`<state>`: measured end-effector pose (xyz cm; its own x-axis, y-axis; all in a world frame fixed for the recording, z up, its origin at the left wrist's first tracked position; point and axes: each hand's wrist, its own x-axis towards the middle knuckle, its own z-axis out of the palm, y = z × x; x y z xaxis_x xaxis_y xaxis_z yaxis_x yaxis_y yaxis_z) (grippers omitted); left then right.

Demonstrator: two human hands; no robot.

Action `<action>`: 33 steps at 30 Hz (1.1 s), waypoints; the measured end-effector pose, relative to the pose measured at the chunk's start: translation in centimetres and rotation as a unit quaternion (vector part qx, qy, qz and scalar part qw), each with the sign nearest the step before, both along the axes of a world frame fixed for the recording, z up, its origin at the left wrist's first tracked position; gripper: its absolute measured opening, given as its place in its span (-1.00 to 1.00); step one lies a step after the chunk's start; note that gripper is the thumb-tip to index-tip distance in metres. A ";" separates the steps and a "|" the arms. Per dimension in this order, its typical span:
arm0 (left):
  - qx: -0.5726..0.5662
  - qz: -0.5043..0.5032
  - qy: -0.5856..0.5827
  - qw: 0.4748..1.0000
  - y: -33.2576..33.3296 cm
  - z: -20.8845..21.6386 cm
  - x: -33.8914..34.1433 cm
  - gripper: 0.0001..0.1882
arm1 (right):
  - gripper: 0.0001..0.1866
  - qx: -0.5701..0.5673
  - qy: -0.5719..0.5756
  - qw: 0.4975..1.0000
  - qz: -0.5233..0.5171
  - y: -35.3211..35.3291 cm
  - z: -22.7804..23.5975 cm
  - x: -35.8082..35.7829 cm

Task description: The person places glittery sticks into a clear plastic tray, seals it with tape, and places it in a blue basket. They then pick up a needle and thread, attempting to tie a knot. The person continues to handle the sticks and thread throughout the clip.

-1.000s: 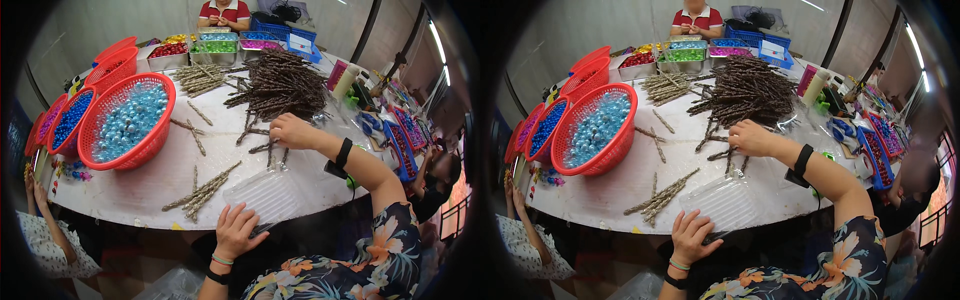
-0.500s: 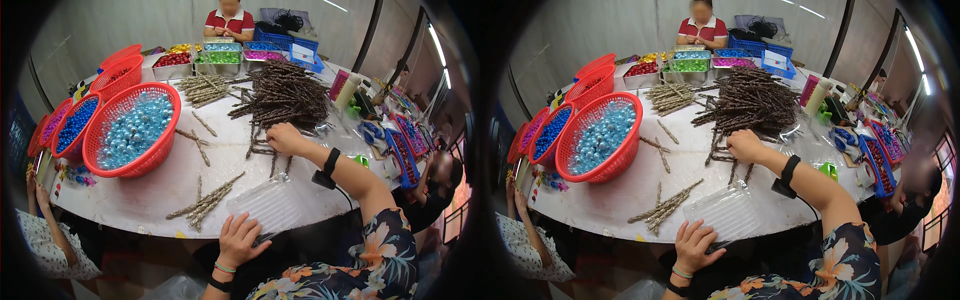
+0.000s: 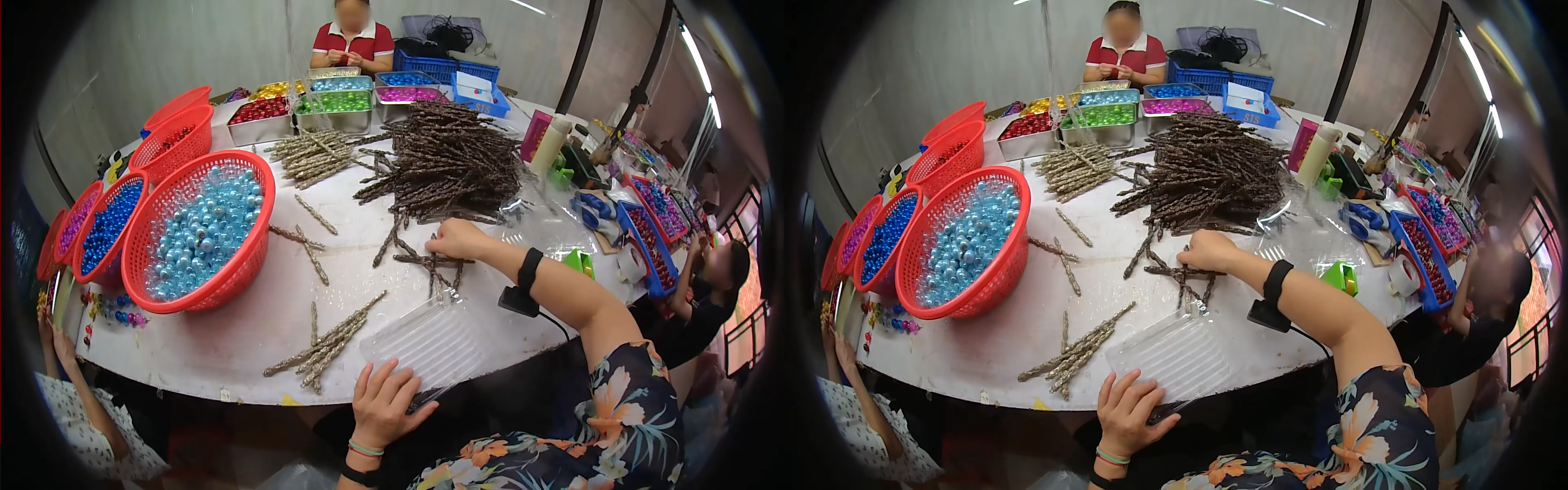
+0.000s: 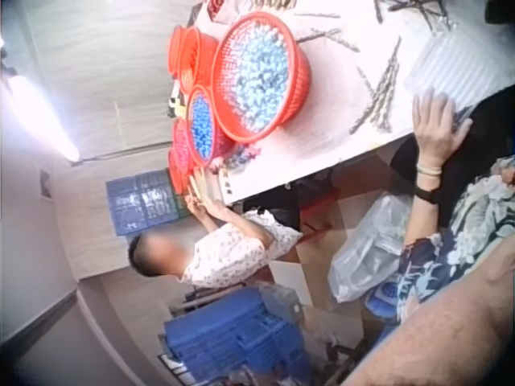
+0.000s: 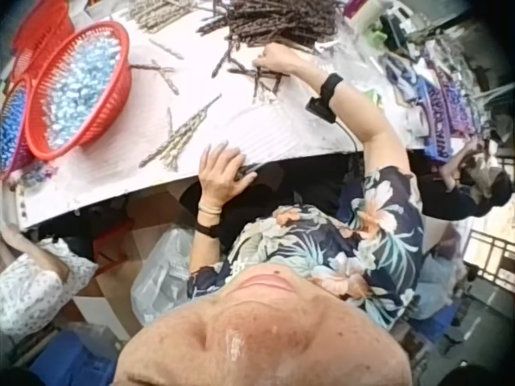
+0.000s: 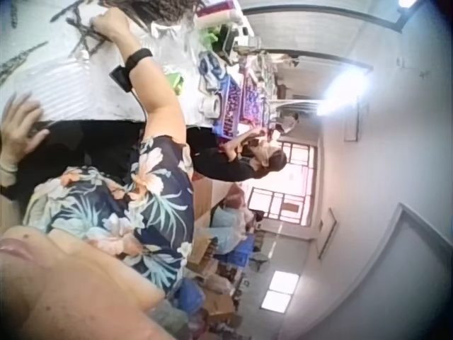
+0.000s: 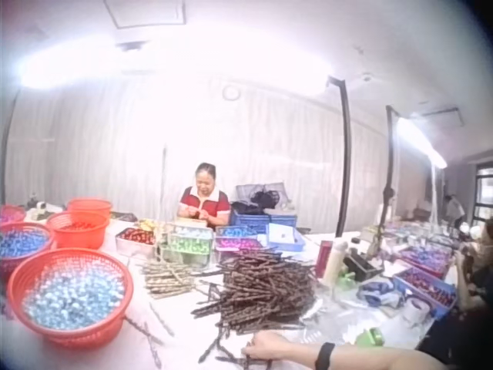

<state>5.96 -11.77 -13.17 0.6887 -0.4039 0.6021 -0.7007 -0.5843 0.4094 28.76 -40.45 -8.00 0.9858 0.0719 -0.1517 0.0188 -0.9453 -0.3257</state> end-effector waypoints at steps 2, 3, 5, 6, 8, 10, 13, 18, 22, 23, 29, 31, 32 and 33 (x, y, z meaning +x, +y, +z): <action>-0.001 0.000 -0.002 1.000 0.1 -0.3 0.0 -0.60 | -0.56 0.099 0.025 0.993 -0.052 0.3 -0.2 0.1; -0.002 -0.001 -0.003 1.000 0.1 -0.5 0.0 -0.60 | -0.59 0.150 0.009 0.986 -0.076 0.3 -0.2 -0.2; -0.006 0.003 -0.010 1.000 0.0 -0.6 0.2 -0.60 | -0.64 0.248 -0.030 0.961 -0.115 0.7 1.4 -0.5; -0.007 0.005 -0.012 1.000 0.1 -0.7 0.1 -0.61 | -0.70 0.261 -0.077 0.958 -0.088 0.8 2.0 -0.6; -0.007 0.002 -0.010 1.000 -0.1 -0.7 0.0 -0.61 | -0.75 0.282 -0.146 0.948 -0.024 0.5 3.5 -1.0; -0.004 0.002 -0.010 1.000 -0.2 -0.6 0.3 -0.61 | -0.78 0.284 -0.224 0.932 0.023 0.3 5.2 -0.8; -0.003 0.002 -0.008 1.000 -0.1 -0.7 -0.2 -0.61 | -0.79 0.274 -0.253 0.928 0.031 0.8 6.3 -1.9; 0.002 0.004 -0.010 1.000 -0.1 -0.3 -0.2 -0.60 | -0.76 0.014 -0.204 0.973 0.108 2.8 4.6 -2.0; 0.004 0.002 -0.007 1.000 0.1 -0.2 0.0 -0.60 | -0.56 -0.049 -0.102 0.990 0.081 5.1 1.4 -2.2; 0.002 0.000 -0.007 1.000 0.0 -0.2 0.1 -0.60 | -0.46 -0.063 -0.107 0.989 0.085 5.6 1.3 -2.7; 0.009 0.009 -0.020 1.000 0.1 -1.4 0.1 -0.59 | -0.14 0.003 -0.033 0.993 0.112 7.8 0.3 -3.1; -0.013 -0.009 -0.031 0.999 -0.2 0.7 -0.5 -0.63 | -0.22 0.040 0.003 0.996 0.078 7.7 0.5 -2.9; -0.014 -0.008 -0.032 0.999 -0.4 1.0 -0.6 -0.64 | -0.27 0.055 -0.015 0.996 0.069 7.3 0.6 -3.0; -0.014 -0.008 -0.038 0.999 -0.5 1.2 -0.6 -0.63 | -0.33 0.073 -0.032 0.994 0.072 6.9 0.5 -2.6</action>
